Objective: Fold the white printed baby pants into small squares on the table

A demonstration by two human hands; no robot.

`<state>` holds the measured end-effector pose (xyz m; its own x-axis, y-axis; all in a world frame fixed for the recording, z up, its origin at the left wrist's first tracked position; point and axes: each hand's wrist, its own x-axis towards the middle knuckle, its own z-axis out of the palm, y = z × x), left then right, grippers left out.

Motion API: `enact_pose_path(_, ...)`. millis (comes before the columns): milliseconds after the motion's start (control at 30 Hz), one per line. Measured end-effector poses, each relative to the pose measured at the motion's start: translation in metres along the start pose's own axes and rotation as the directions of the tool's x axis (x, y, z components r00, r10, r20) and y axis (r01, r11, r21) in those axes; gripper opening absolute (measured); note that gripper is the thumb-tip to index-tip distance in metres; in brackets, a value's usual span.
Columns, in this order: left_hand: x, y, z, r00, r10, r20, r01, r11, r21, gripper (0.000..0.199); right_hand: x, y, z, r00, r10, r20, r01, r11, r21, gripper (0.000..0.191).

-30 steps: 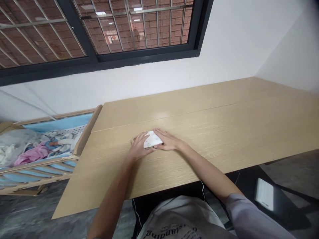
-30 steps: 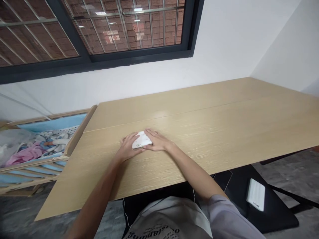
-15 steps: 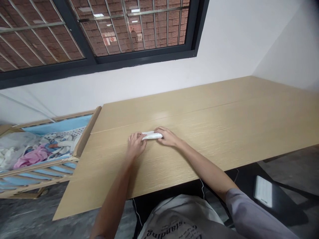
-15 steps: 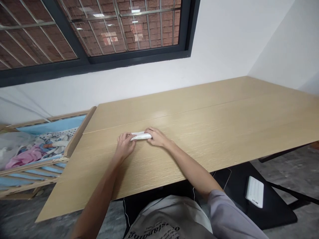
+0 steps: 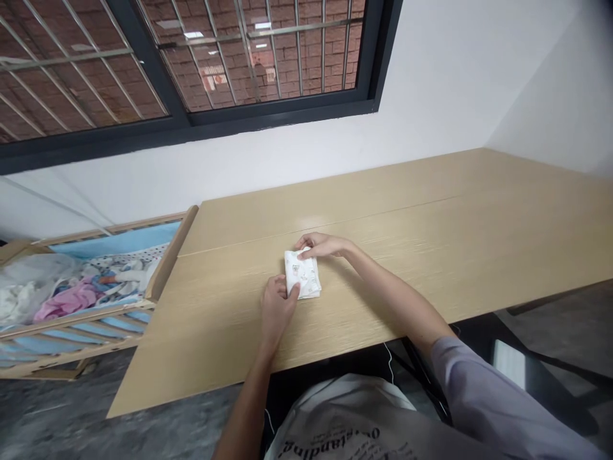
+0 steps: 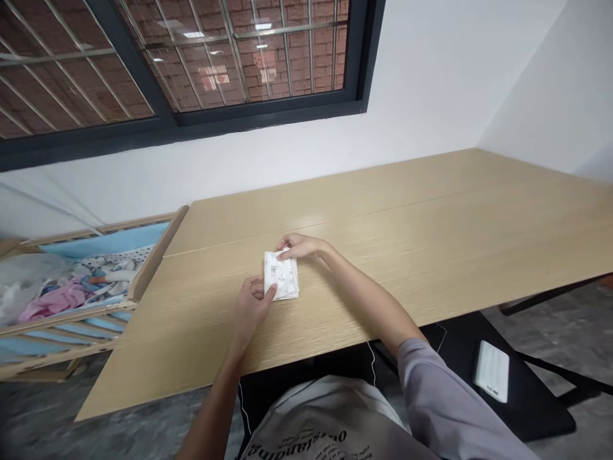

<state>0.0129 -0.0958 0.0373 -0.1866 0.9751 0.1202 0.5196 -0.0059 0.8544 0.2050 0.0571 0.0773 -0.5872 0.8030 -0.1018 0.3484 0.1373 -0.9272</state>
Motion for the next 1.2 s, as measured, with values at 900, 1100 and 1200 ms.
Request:
enact_pose_path(900,-0.07,0.006,0.043,0.907,0.396,0.144,-0.402,0.711,0.577,0.056,-0.062,-0.005,0.051,0.852,-0.475,0.22,0.511,0.663,-0.547,0.058)
enact_pose_path(1100,-0.079,-0.003,0.053,0.901,0.383,0.202,-0.422,0.673,0.607,0.053,-0.076,0.015,0.07,0.818,-0.445,0.365,0.575,0.659,-0.485,0.053)
enact_pose_path(1200,-0.079,-0.005,0.053,0.905,0.376,0.202,-0.416,0.677,0.607,0.057,-0.071,0.024,0.066,0.843,-0.386,0.373,0.532,0.695,-0.483,0.051)
